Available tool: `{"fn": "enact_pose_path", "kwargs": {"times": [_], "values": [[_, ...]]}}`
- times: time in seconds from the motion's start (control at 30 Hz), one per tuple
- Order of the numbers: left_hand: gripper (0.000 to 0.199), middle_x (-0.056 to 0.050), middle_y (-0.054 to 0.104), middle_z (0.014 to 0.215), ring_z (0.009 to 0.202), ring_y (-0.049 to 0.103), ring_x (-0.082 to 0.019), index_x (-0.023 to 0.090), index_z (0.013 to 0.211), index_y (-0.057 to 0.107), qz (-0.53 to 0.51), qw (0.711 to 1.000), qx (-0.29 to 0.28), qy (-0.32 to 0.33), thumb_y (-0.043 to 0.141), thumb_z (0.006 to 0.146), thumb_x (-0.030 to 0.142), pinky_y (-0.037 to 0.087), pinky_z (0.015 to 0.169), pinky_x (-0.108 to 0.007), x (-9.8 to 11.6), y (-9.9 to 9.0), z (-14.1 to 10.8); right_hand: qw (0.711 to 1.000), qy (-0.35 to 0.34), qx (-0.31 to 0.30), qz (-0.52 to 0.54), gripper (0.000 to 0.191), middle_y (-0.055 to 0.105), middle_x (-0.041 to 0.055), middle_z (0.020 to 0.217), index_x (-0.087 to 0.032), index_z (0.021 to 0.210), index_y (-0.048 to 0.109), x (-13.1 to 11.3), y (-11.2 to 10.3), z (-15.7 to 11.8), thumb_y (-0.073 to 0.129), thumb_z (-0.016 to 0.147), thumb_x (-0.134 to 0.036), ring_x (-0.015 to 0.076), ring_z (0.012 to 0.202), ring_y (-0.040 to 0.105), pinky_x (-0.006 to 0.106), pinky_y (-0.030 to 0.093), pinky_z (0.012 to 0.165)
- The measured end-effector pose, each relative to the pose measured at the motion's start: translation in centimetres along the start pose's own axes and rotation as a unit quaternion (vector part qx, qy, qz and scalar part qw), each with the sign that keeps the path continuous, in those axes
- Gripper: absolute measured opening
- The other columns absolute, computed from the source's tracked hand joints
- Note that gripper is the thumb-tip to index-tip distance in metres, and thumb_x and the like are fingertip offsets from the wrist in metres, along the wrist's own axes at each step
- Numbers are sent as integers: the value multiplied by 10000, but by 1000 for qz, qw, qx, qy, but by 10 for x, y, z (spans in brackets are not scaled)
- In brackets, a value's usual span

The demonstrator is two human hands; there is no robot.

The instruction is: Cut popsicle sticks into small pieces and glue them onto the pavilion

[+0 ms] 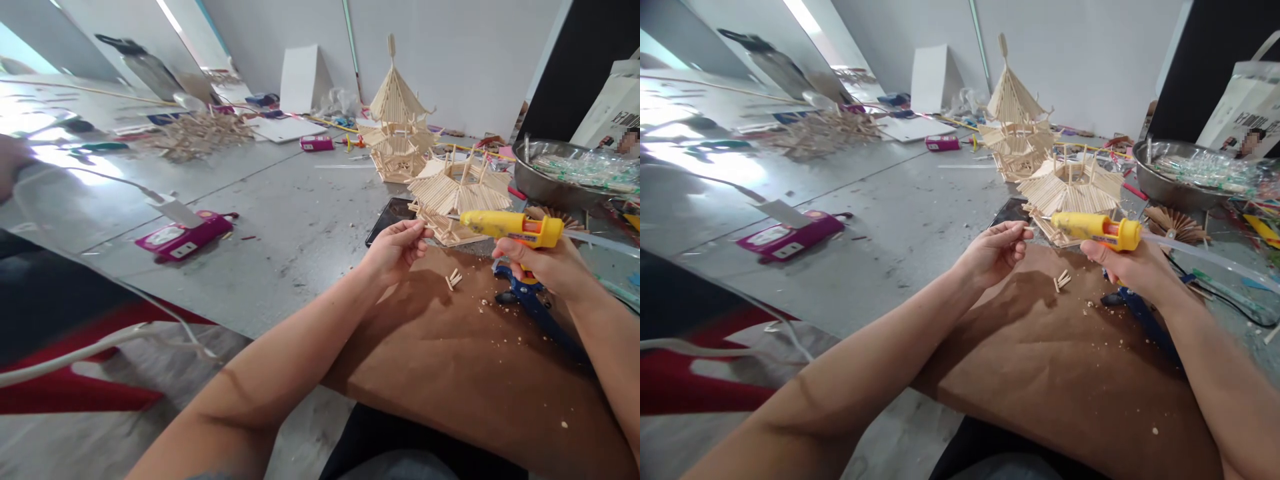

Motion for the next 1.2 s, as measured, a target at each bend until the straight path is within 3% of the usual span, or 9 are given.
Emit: {"fn": "enact_pose_path", "kwargs": {"times": [0.1, 0.23, 0.4, 0.73, 1.2], "values": [[85, 10, 631, 587, 384, 510, -34, 114, 725, 560, 3, 1000, 1, 11, 539, 804, 91, 413, 385, -134, 1, 0, -1, 996, -18, -41, -80, 189, 444, -50, 340, -241, 575, 655, -9, 14, -4, 680, 690, -389, 78, 315, 380, 227, 261, 307], [77, 27, 625, 580, 364, 479, -26, 124, 712, 545, 11, 999, 13, 27, 606, 759, 130, 377, 371, -133, 3, -1, -1, 992, -56, -18, -110, 137, 447, -52, 353, -270, 636, 691, -23, 16, -4, 692, 668, -403, 91, 342, 385, 241, 258, 333], [155, 32, 627, 588, 356, 464, -21, 130, 688, 521, 24, 999, 11, 38, 667, 708, 180, 358, 363, -138, 4, 1, -3, 985, -43, -5, -167, 198, 490, -30, 405, -282, 653, 694, -18, 15, -3, 678, 654, -479, 116, 393, 441, 257, 284, 361], [150, 30, 622, 601, 357, 442, -21, 136, 699, 516, 31, 999, 11, 36, 658, 710, 183, 345, 371, -147, 3, 2, -4, 993, -62, -13, -96, 85, 540, -30, 460, -291, 712, 706, -11, 15, -3, 729, 641, -330, 135, 426, 494, 253, 286, 345], [109, 31, 630, 594, 345, 445, -23, 135, 706, 522, 24, 999, 15, 30, 622, 743, 157, 351, 351, -142, 3, 3, -6, 984, -69, -8, -163, 139, 587, -6, 518, -292, 733, 710, -17, 17, -3, 685, 676, -416, 163, 493, 543, 264, 331, 363]]}}
Point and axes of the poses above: each hand's wrist, its own z-axis towards the middle knuckle, its own y-axis out of the palm, x = y × z, the point moved 10 cm from there along z, towards the middle knuckle
